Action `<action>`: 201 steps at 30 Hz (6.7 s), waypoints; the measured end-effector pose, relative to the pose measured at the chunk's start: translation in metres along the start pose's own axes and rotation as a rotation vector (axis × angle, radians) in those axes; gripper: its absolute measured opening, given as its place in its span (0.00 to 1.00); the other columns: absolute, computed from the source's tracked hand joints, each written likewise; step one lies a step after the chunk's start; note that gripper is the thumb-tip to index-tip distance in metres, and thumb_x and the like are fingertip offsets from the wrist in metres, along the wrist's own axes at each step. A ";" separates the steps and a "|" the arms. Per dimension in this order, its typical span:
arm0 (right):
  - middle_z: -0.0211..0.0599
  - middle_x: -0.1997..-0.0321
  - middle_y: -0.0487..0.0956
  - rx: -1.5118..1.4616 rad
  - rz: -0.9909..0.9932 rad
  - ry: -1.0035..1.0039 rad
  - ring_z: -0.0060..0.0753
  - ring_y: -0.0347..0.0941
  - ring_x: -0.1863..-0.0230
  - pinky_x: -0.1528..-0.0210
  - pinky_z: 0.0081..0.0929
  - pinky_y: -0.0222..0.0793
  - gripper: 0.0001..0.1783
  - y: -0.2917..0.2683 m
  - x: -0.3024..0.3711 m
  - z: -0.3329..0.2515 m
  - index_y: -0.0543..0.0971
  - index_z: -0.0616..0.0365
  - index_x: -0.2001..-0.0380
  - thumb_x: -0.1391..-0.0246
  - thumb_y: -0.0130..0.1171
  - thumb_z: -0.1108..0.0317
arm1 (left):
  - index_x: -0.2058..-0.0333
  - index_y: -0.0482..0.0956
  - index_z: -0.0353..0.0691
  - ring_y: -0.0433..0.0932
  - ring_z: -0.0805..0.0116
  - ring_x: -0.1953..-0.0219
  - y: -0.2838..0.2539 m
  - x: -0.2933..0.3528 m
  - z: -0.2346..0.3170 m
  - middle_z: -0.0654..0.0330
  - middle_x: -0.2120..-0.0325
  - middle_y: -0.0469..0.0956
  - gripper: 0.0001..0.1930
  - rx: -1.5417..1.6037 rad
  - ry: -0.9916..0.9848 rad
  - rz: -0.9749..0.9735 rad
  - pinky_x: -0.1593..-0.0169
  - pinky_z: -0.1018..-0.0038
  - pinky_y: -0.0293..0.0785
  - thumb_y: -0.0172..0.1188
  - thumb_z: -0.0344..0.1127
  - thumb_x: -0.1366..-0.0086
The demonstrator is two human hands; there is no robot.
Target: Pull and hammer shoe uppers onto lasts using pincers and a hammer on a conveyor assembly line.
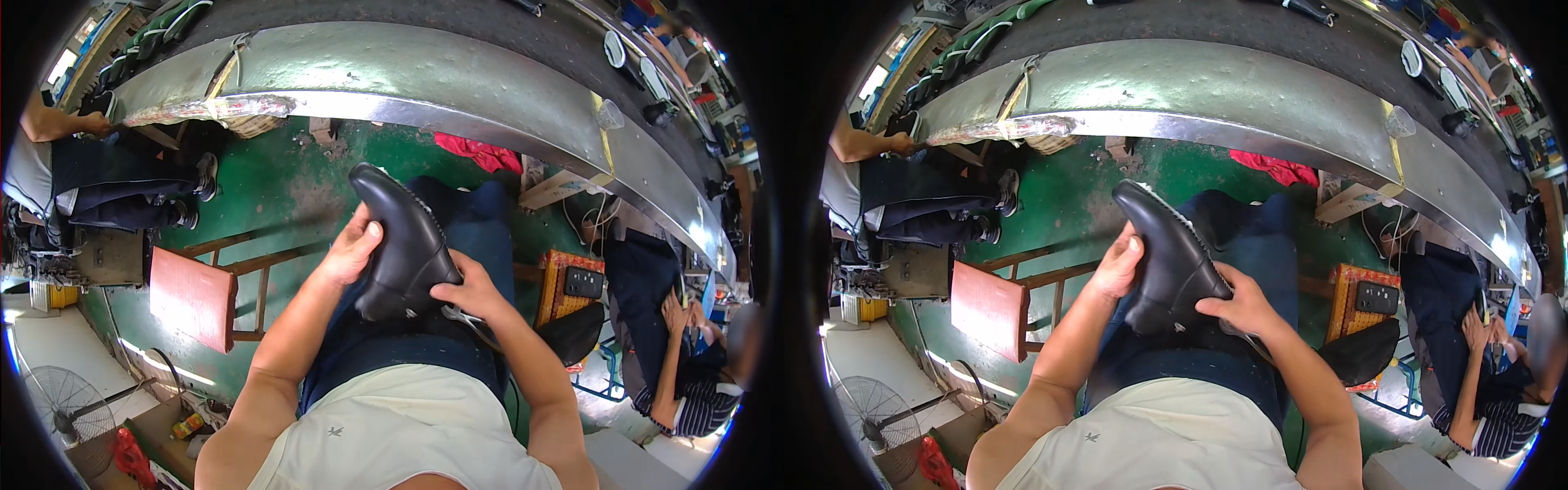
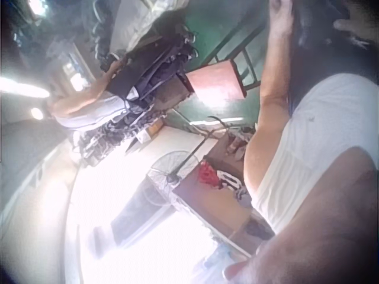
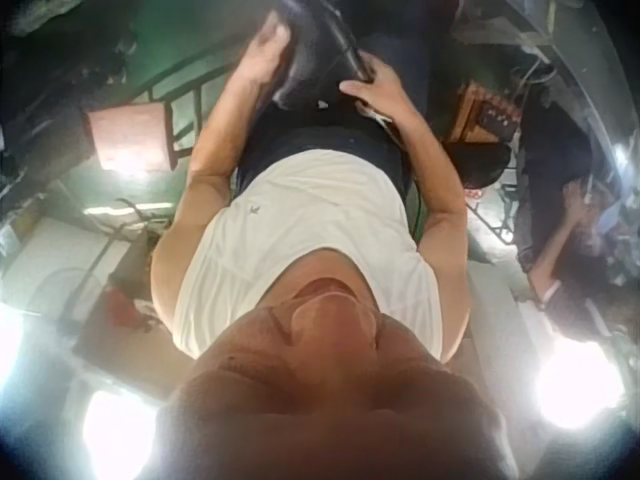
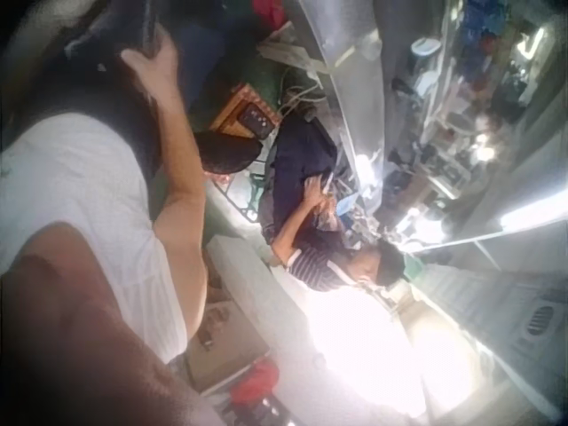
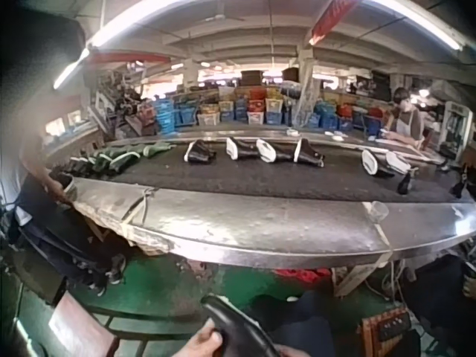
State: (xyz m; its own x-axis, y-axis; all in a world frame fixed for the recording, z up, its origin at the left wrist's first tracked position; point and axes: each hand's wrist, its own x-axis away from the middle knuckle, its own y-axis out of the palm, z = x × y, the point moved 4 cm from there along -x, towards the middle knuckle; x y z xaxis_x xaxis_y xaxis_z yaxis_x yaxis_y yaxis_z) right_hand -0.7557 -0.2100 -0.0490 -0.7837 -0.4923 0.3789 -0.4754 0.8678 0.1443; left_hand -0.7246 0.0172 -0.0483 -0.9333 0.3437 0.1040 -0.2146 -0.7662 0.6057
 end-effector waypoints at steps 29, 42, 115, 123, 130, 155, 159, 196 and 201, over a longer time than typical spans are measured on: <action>0.45 0.38 0.74 -0.067 0.073 -0.420 0.34 0.70 0.37 0.33 0.32 0.63 0.37 0.034 -0.045 -0.008 0.65 0.67 0.34 0.24 0.33 0.43 | 0.31 0.61 0.32 0.68 0.58 0.33 0.000 0.031 -0.028 0.51 0.35 0.70 0.40 0.343 -0.171 -0.243 0.29 0.61 0.60 0.62 0.51 0.33; 0.54 0.32 0.69 0.276 0.089 -0.346 0.45 0.66 0.30 0.29 0.37 0.60 0.47 0.032 -0.033 -0.024 0.54 0.67 0.28 0.37 0.64 0.51 | 0.37 0.67 0.32 0.79 0.59 0.45 0.014 0.024 -0.029 0.51 0.46 0.78 0.33 0.178 -0.131 0.125 0.40 0.60 0.76 0.63 0.49 0.32; 0.54 0.51 0.83 1.469 1.379 -0.171 0.58 0.79 0.48 0.41 0.48 0.72 0.20 -0.624 -0.475 -0.395 0.85 0.57 0.54 0.41 0.55 0.56 | 0.52 0.82 0.37 0.73 0.45 0.38 0.054 -0.264 0.101 0.48 0.44 0.78 0.17 -1.719 0.441 0.226 0.31 0.35 0.52 0.59 0.42 0.33; 0.50 0.58 0.86 1.388 1.257 -0.316 0.51 0.83 0.52 0.46 0.42 0.75 0.16 -0.609 -0.331 -0.400 0.87 0.57 0.57 0.39 0.59 0.59 | 0.60 0.81 0.39 0.77 0.46 0.44 0.050 -0.264 0.106 0.49 0.50 0.79 0.15 -1.720 0.508 0.252 0.33 0.40 0.57 0.61 0.41 0.43; 0.34 0.66 0.85 1.020 0.938 -0.447 0.18 0.77 0.64 0.57 0.20 0.72 0.13 -0.464 -0.183 -0.406 0.85 0.68 0.58 0.37 0.59 0.68 | 0.42 0.71 0.35 0.73 0.42 0.40 0.049 -0.250 0.116 0.44 0.44 0.75 0.32 -1.502 0.620 0.319 0.33 0.45 0.59 0.67 0.41 0.44; 0.51 0.37 0.73 1.125 0.429 -0.346 0.55 0.70 0.36 0.35 0.46 0.68 0.28 -0.060 0.117 0.026 0.75 0.63 0.45 0.45 0.68 0.58 | 0.29 0.52 0.28 0.38 0.29 0.25 0.093 -0.015 -0.072 0.39 0.26 0.46 0.59 -1.554 -0.159 -0.473 0.28 0.35 0.42 0.68 0.66 0.45; 0.52 0.40 0.73 1.110 0.253 -0.047 0.55 0.71 0.38 0.39 0.47 0.70 0.37 -0.046 0.150 0.072 0.71 0.62 0.40 0.47 0.69 0.50 | 0.28 0.56 0.37 0.36 0.26 0.25 0.138 -0.075 -0.096 0.45 0.24 0.44 0.61 -1.731 -0.353 -0.521 0.32 0.24 0.40 0.68 0.71 0.52; 0.33 0.57 0.80 -0.443 -0.192 0.220 0.23 0.76 0.58 0.56 0.23 0.71 0.15 0.029 0.026 -0.051 0.76 0.63 0.47 0.30 0.50 0.67 | 0.29 0.56 0.44 0.44 0.50 0.23 -0.019 -0.001 0.014 0.44 0.26 0.45 0.33 -0.627 0.148 0.058 0.25 0.60 0.43 0.51 0.53 0.25; 0.33 0.58 0.80 -0.042 -0.161 0.030 0.23 0.76 0.55 0.57 0.23 0.73 0.16 0.022 0.027 -0.055 0.75 0.63 0.47 0.31 0.52 0.65 | 0.30 0.57 0.41 0.50 0.49 0.24 -0.010 -0.007 0.019 0.42 0.26 0.48 0.32 -0.775 0.135 0.062 0.26 0.61 0.48 0.53 0.50 0.25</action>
State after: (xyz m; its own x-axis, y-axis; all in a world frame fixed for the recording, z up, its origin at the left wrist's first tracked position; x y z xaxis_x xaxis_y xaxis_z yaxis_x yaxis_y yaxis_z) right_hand -0.7652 -0.2010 0.0153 -0.6864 -0.6232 0.3749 -0.5758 0.7806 0.2434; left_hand -0.7109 0.0328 -0.0398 -0.9663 0.2572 -0.0074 -0.2542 -0.9589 -0.1261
